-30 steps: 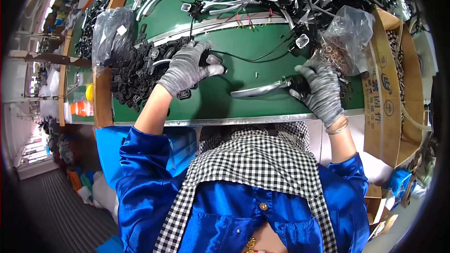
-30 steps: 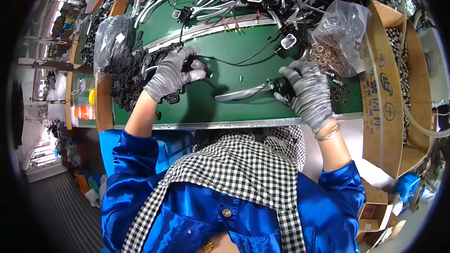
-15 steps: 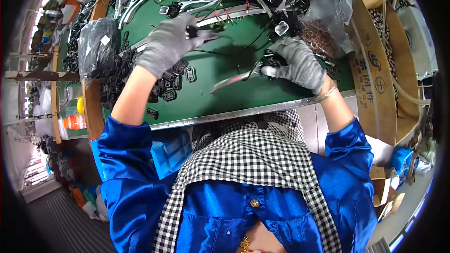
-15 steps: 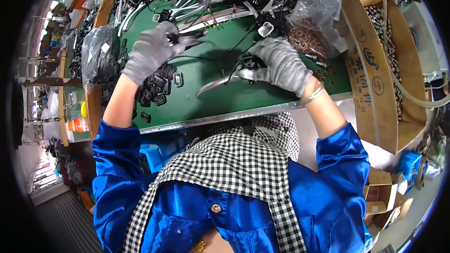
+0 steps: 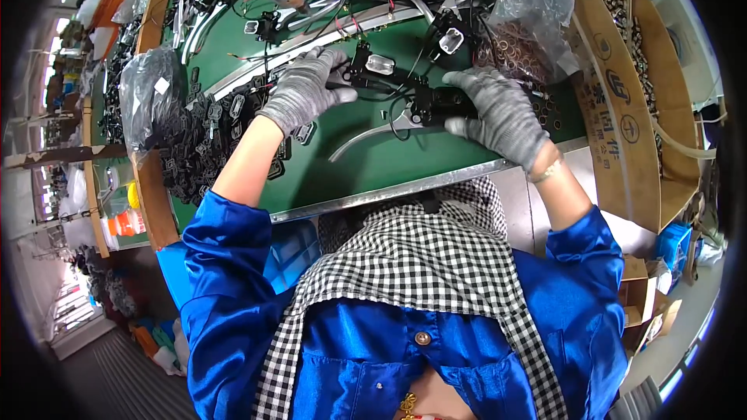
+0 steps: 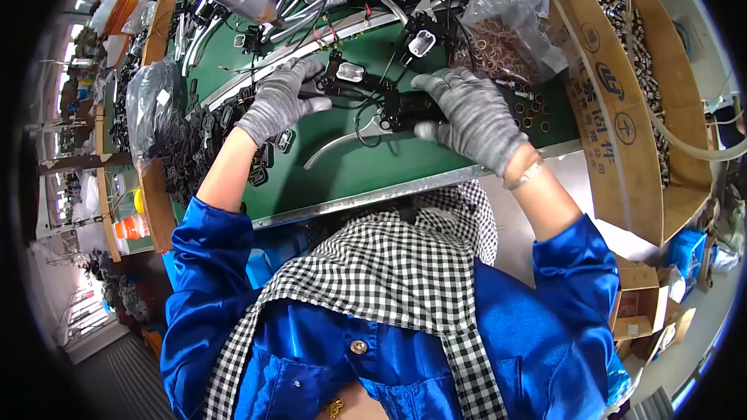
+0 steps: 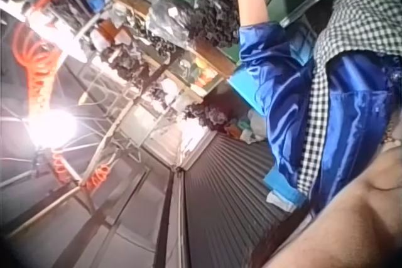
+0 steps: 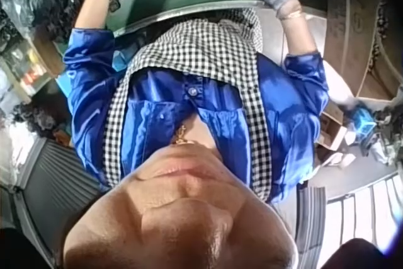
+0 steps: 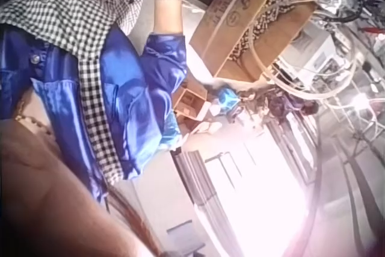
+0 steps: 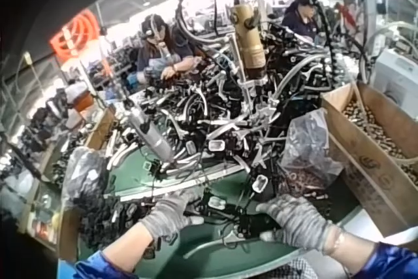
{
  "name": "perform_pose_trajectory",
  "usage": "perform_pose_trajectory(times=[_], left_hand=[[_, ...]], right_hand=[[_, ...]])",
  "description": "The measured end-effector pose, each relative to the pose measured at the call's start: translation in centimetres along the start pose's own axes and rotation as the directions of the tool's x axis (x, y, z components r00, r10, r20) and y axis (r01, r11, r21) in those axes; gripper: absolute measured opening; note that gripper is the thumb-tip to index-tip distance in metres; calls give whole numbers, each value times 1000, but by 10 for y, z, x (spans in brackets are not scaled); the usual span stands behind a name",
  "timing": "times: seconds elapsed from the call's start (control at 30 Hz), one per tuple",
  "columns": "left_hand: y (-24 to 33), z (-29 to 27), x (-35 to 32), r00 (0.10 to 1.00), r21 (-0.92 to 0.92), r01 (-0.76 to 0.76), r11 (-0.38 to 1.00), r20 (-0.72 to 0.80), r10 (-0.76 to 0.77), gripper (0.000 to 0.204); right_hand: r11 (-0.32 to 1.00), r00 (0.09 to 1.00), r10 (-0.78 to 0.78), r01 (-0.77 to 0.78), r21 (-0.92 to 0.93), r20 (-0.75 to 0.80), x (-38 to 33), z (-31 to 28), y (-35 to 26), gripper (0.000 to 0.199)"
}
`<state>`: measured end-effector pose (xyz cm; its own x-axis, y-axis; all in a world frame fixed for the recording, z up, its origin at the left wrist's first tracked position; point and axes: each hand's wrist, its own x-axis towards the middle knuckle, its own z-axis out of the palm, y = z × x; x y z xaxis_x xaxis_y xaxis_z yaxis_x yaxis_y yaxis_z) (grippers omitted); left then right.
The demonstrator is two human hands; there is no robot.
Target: Assembling small mechanical components at a factory workbench using an automated screwdriver.
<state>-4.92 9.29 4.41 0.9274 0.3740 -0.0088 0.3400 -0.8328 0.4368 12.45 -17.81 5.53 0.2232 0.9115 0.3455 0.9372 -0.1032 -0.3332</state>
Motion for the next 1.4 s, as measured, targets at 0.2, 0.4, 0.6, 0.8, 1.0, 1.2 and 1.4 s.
perform_pose_trajectory(times=[0.2, 0.4, 0.6, 0.8, 1.0, 1.2, 1.4], left_hand=[[9, -8, -2, 973, 111, 89, 990, 203, -110, 46], [47, 18, -20, 959, 185, 203, 962, 163, -233, 36], [50, 22, -28, 985, 184, 128, 974, 87, -146, 37], [44, 31, -37, 992, 220, 124, 968, -9, -125, 38], [45, 26, -34, 991, 245, 123, 962, 20, -132, 37], [46, 25, -28, 989, 246, 131, 961, 35, -143, 38], [44, 26, -32, 985, 243, 159, 957, 24, -169, 38]], right_hand=[[984, 987, 83, -104, 147, 141, 9, 4, 2, 42], [911, 974, 224, -215, 353, 15, 33, -8, 17, 40], [887, 883, 442, -405, -221, 155, 71, -1, -6, 46], [779, 806, 592, -576, -248, -14, 81, 24, -10, 43], [781, 771, 608, -541, 310, -187, 49, 26, 19, 37], [826, 851, 523, -522, -210, -58, 46, 24, 1, 32], [795, 835, 539, -547, -261, -106, 64, 33, 16, 28]])
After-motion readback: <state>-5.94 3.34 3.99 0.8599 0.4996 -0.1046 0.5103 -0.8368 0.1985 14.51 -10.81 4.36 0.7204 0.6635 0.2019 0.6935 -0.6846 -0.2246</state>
